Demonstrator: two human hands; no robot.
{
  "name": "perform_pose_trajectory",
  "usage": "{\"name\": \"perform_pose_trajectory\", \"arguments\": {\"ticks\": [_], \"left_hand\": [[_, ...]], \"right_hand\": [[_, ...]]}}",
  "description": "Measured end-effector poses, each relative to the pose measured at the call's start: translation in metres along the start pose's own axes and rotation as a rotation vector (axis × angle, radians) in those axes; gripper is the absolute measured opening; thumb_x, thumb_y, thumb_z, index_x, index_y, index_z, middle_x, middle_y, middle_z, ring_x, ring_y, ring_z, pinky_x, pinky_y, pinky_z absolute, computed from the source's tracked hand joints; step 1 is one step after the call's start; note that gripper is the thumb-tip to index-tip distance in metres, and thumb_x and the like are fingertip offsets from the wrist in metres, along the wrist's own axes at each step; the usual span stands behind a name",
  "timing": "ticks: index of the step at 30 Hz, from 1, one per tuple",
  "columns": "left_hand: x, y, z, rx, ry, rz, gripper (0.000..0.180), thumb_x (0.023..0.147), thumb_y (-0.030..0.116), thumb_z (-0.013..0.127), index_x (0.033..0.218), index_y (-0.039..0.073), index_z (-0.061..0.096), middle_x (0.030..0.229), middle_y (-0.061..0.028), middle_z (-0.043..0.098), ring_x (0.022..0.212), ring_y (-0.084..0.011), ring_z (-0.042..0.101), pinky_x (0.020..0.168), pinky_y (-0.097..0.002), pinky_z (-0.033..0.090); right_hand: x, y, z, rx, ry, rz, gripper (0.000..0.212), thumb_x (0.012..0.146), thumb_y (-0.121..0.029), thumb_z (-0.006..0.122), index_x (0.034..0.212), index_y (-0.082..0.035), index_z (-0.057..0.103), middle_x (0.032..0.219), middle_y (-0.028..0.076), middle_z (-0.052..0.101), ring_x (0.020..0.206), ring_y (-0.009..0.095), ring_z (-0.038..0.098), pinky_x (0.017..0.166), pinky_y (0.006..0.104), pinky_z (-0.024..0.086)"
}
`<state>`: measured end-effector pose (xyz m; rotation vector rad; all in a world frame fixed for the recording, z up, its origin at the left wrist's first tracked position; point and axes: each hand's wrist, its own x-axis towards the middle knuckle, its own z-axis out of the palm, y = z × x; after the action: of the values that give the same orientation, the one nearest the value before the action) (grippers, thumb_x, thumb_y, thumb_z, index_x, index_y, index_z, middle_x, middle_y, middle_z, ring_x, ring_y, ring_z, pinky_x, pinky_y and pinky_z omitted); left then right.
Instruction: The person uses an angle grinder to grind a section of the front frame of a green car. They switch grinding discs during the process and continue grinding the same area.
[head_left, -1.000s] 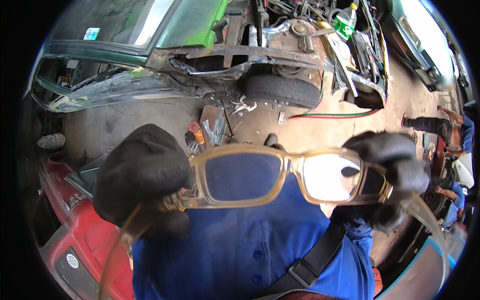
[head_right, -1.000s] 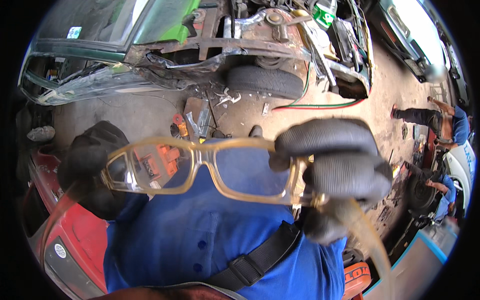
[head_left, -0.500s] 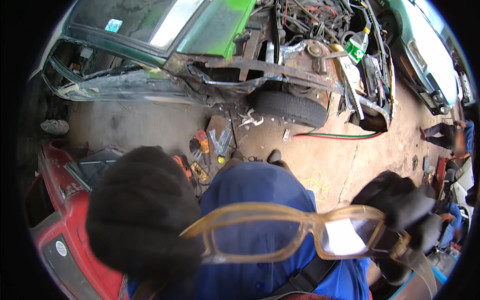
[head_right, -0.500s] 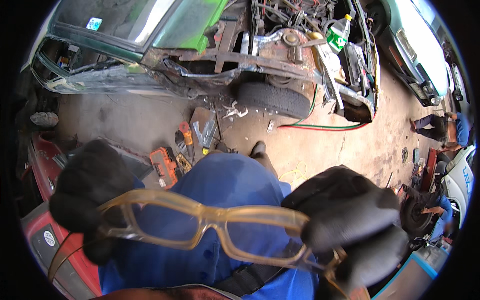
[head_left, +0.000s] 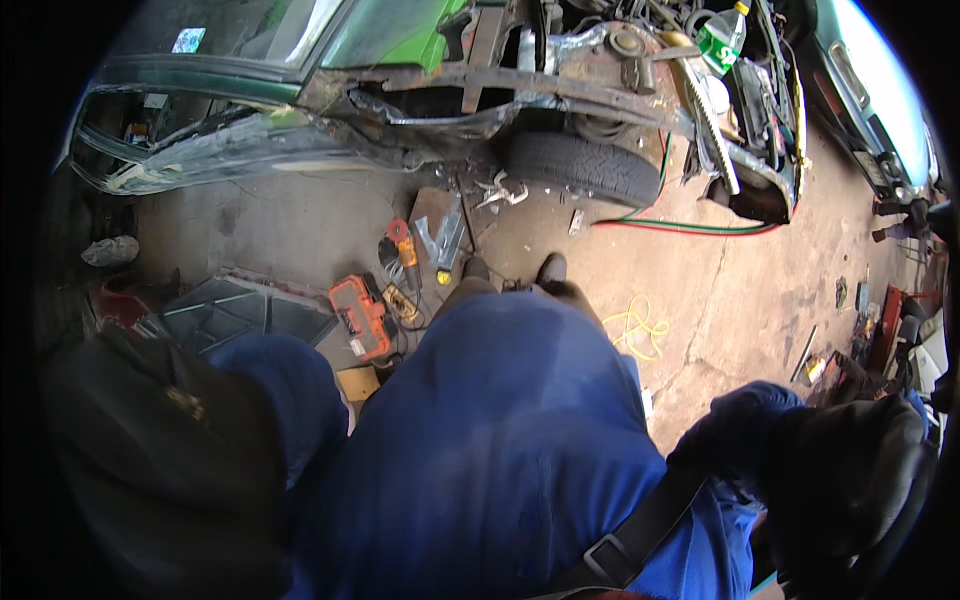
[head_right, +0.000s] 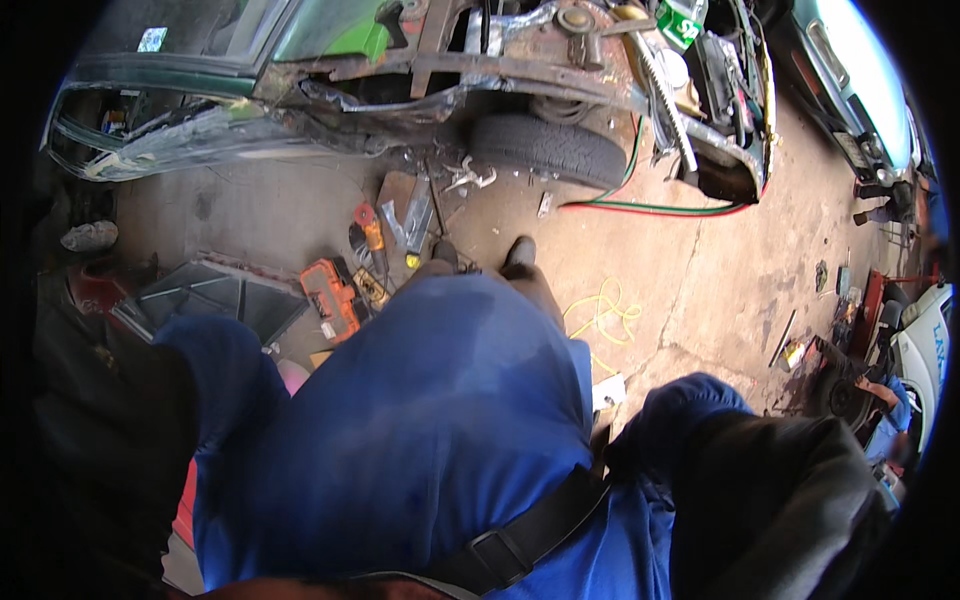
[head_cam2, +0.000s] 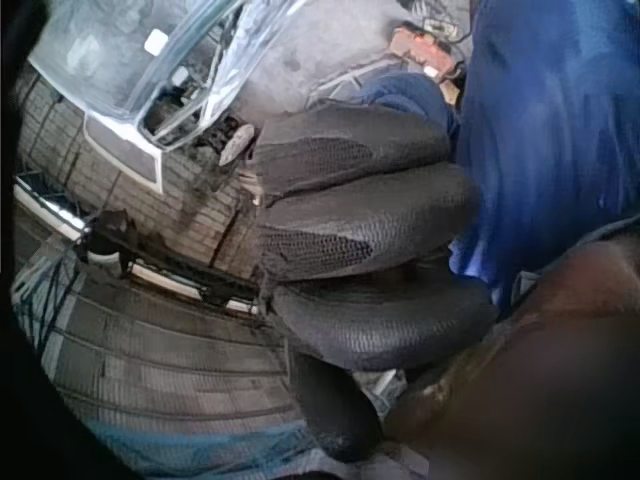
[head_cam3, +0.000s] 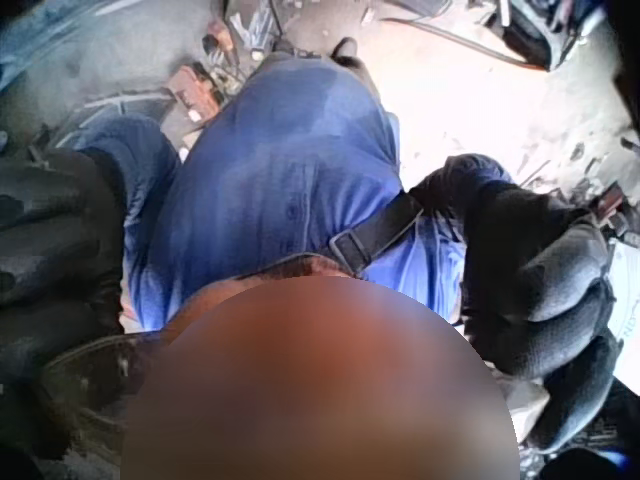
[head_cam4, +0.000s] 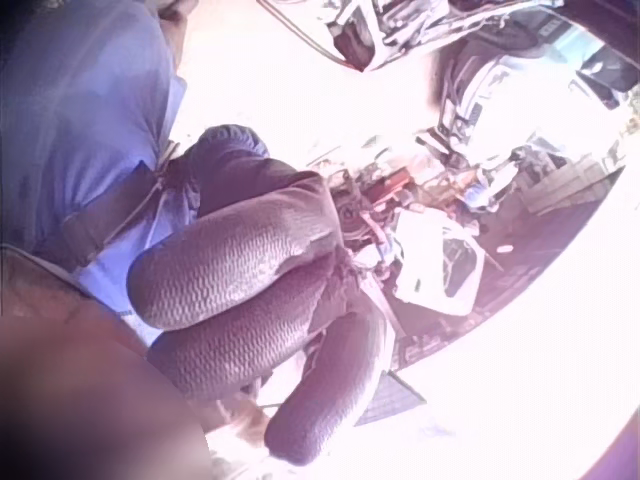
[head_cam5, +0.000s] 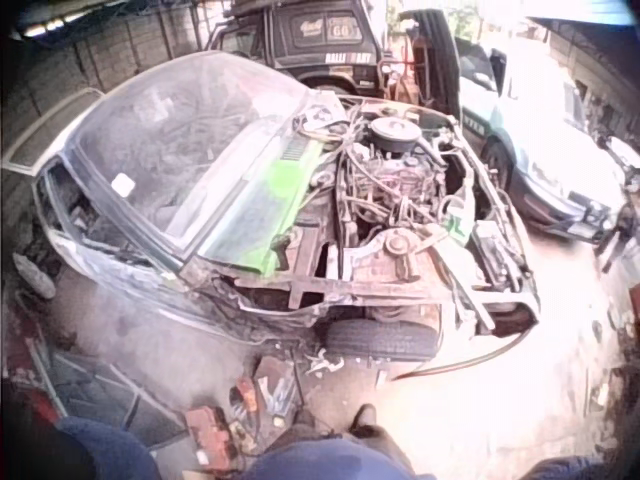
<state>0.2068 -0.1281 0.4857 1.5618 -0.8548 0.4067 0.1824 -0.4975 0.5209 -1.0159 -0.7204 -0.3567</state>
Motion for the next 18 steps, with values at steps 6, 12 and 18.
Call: {"name": "perform_pose_trajectory", "arguments": {"ticks": [6,12,18], "left_hand": [[0.013,-0.010,0.017,0.001,0.129,-0.056,0.034,0.107,0.025,0.067,0.130,-0.001,0.070,0.091,-0.0112,0.070,0.073,-0.0203,0.063,0.065,-0.0343,0.051],[-0.007,-0.045,0.039,-0.014,0.412,-0.276,0.033,0.108,0.023,0.064,0.131,0.000,0.070,0.091,-0.0098,0.070,0.072,-0.0187,0.062,0.065,-0.0331,0.051],[-0.089,-0.145,0.070,0.030,0.555,-0.959,0.034,0.116,0.023,0.064,0.142,0.002,0.069,0.099,-0.0089,0.076,0.076,-0.0118,0.067,0.069,-0.0278,0.056]], "right_hand": [[-0.010,0.004,-0.066,-0.102,-0.044,-0.123,0.049,0.101,-0.038,0.079,0.146,-0.021,0.070,0.141,-0.004,0.069,0.104,0.017,0.071,0.092,0.0491,0.051],[-0.038,0.036,-0.128,-0.353,0.077,0.073,0.067,0.098,-0.047,0.084,0.145,-0.004,0.064,0.145,0.021,0.065,0.112,0.035,0.074,0.098,0.0650,0.056],[-0.069,0.093,-0.142,-0.808,0.350,0.288,0.045,0.118,-0.023,0.053,0.151,0.008,0.060,0.133,0.028,0.074,0.104,0.034,0.080,0.097,0.0510,0.066]]}}
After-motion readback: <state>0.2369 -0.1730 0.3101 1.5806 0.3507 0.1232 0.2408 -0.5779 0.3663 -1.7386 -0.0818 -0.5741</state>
